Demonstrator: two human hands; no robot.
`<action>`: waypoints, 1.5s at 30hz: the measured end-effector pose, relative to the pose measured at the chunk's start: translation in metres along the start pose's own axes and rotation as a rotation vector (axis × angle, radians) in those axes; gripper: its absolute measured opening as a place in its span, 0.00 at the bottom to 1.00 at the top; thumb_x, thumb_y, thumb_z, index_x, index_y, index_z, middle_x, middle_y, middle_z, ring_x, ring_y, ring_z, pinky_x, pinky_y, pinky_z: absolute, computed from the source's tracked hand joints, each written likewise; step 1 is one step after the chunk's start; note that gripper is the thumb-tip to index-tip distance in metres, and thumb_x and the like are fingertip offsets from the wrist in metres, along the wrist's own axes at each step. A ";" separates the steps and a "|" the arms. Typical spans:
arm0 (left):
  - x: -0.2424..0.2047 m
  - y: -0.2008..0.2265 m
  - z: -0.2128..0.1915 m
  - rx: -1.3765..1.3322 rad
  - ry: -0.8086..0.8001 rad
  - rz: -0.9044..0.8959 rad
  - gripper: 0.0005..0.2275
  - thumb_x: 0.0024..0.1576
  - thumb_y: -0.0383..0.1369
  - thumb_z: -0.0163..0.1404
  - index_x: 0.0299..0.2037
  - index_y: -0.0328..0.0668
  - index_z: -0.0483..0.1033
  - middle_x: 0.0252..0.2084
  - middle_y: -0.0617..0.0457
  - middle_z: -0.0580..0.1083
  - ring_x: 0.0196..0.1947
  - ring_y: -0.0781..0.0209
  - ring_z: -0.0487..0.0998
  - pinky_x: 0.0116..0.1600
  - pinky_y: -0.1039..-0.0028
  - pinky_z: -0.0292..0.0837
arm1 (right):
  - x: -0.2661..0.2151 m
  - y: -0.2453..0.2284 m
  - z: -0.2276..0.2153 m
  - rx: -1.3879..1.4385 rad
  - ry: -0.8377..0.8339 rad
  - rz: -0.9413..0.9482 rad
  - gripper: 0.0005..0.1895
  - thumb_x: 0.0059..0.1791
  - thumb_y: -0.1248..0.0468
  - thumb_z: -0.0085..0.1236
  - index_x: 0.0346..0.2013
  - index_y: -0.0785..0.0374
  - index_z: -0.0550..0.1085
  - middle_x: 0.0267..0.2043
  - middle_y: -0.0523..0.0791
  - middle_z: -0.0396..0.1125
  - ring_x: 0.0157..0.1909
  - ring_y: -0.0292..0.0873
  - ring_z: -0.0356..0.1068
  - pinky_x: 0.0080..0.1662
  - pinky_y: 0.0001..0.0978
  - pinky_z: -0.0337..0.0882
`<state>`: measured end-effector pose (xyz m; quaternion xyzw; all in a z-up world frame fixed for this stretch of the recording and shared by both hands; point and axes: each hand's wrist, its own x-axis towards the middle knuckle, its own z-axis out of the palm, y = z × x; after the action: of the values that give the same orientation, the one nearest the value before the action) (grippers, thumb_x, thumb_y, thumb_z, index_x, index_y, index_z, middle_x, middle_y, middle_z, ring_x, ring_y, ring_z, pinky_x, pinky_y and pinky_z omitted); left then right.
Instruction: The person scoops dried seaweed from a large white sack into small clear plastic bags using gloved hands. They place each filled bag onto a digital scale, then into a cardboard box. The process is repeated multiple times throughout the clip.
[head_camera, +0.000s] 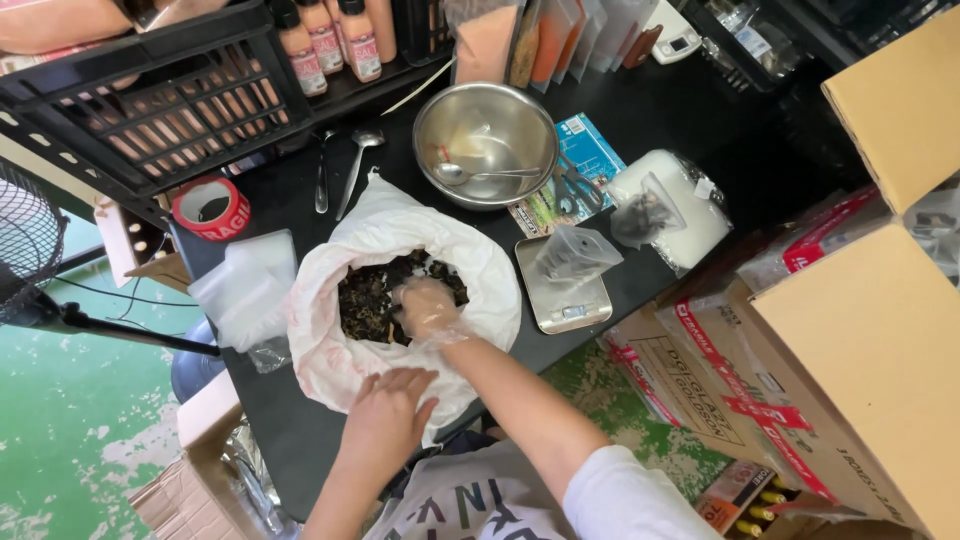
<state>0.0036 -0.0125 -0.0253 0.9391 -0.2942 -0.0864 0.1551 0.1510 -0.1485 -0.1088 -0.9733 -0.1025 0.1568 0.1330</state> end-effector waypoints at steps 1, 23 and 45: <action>0.004 -0.004 -0.001 -0.017 0.013 -0.052 0.18 0.59 0.38 0.52 0.60 0.48 0.73 0.57 0.51 0.75 0.59 0.52 0.73 0.63 0.51 0.66 | 0.000 0.006 0.005 0.061 0.078 -0.049 0.17 0.47 0.61 0.60 0.52 0.54 0.78 0.64 0.51 0.62 0.63 0.56 0.63 0.59 0.45 0.67; 0.140 0.059 0.020 -0.372 0.335 0.092 0.07 0.62 0.33 0.52 0.47 0.52 0.82 0.45 0.60 0.80 0.52 0.60 0.79 0.62 0.61 0.69 | -0.133 0.207 -0.127 -0.017 0.565 0.185 0.09 0.49 0.52 0.55 0.27 0.48 0.75 0.33 0.40 0.70 0.42 0.47 0.74 0.44 0.39 0.76; 0.143 0.078 -0.030 -1.239 0.165 -0.121 0.05 0.59 0.29 0.58 0.38 0.42 0.88 0.29 0.49 0.83 0.37 0.69 0.77 0.46 0.71 0.76 | -0.173 0.109 -0.232 0.661 0.054 -0.188 0.13 0.50 0.49 0.62 0.31 0.51 0.84 0.34 0.40 0.78 0.40 0.40 0.75 0.47 0.32 0.72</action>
<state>0.0863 -0.1491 0.0194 0.6935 -0.1231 -0.1768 0.6874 0.0842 -0.3461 0.1199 -0.8677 -0.1320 0.1427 0.4575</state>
